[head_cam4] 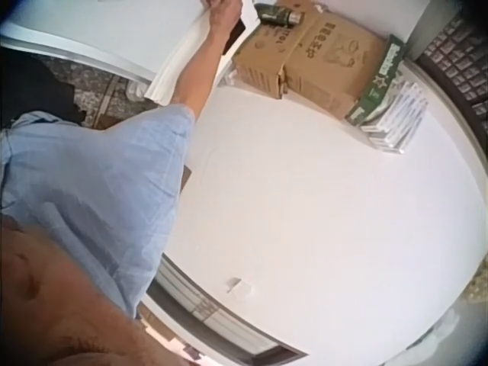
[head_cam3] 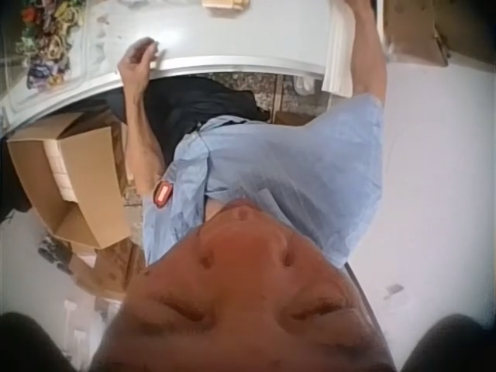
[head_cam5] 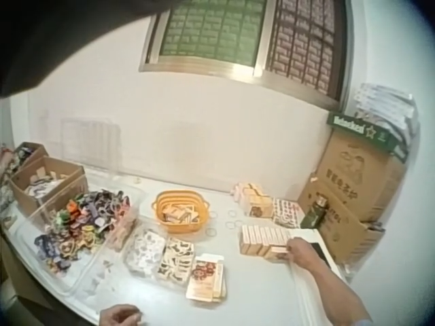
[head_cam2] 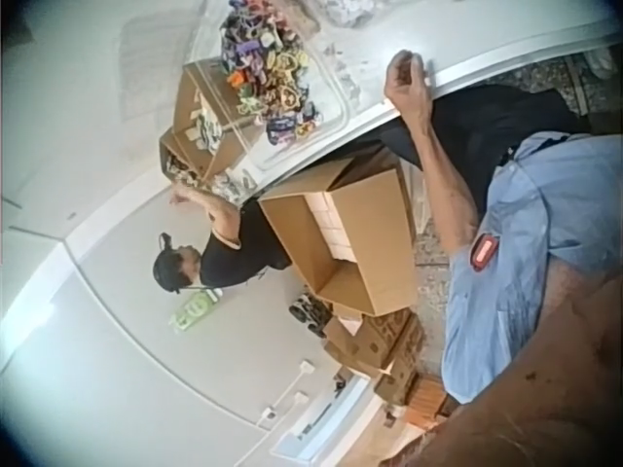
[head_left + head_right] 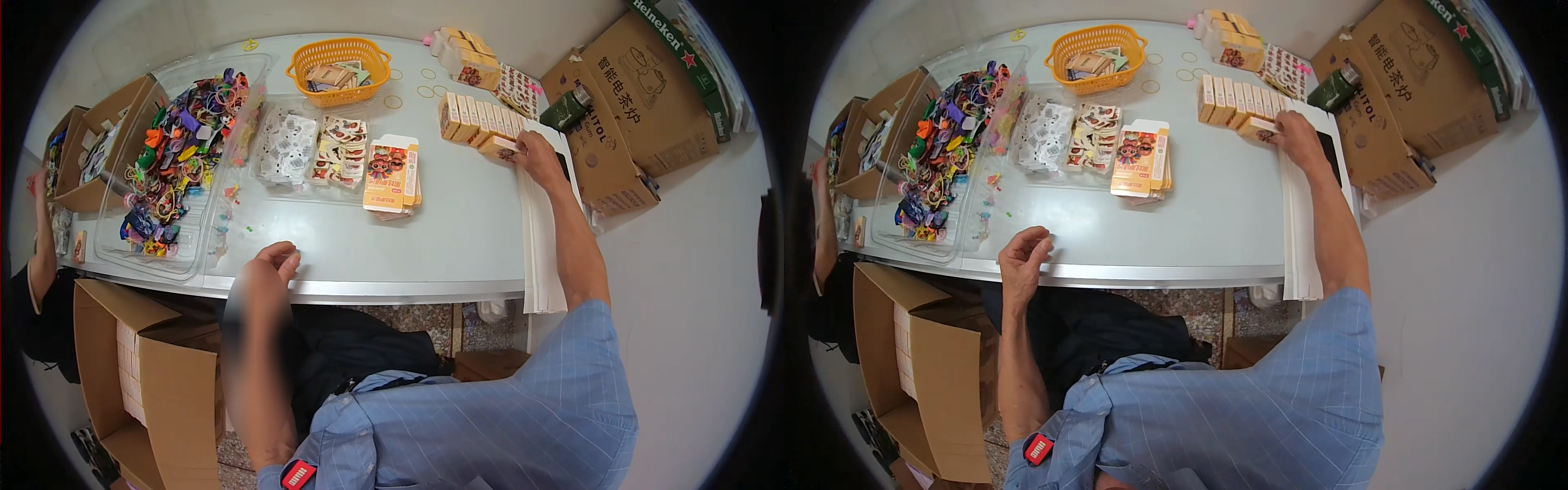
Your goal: The person folds flat cardboard boxes into their assembled form, then fills them with plastic packages of items on an assembly table.
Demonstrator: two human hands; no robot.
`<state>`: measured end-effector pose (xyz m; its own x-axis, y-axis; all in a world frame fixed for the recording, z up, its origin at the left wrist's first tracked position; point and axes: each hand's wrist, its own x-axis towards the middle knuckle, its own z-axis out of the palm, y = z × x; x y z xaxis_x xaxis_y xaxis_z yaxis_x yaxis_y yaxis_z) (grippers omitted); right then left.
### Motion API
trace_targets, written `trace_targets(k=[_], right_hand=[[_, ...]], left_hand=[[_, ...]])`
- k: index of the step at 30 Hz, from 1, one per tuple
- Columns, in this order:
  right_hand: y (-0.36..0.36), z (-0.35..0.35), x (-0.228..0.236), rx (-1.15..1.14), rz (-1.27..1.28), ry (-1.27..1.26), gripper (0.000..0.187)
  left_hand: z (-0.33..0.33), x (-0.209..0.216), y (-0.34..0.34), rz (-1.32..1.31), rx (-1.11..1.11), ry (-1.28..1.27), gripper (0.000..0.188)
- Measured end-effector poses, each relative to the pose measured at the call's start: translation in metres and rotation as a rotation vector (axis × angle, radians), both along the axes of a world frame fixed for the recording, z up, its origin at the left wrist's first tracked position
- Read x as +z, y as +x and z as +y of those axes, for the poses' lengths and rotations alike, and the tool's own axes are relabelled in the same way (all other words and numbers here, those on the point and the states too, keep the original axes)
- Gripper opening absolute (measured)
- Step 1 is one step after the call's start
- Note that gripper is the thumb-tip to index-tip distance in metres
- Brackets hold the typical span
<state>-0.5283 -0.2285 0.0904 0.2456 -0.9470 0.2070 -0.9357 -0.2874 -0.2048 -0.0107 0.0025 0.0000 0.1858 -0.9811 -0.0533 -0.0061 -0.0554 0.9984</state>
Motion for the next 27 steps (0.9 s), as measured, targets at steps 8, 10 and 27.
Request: trace_targets(k=[8,10,27], right_hand=[[0.028,-0.003,0.005,0.12,0.016,-0.01,0.029],[0.027,-0.012,-0.001,0.107,0.029,-0.087,0.028],[0.057,-0.007,-0.011,0.203,-0.112,-0.053,0.023]], left_hand=[[0.001,0.002,0.001,-0.005,-0.001,0.016,0.025],[0.0,0.002,0.001,-0.015,0.001,0.016,0.025],[-0.001,-0.001,0.0,-0.027,-0.017,-0.01,0.026]])
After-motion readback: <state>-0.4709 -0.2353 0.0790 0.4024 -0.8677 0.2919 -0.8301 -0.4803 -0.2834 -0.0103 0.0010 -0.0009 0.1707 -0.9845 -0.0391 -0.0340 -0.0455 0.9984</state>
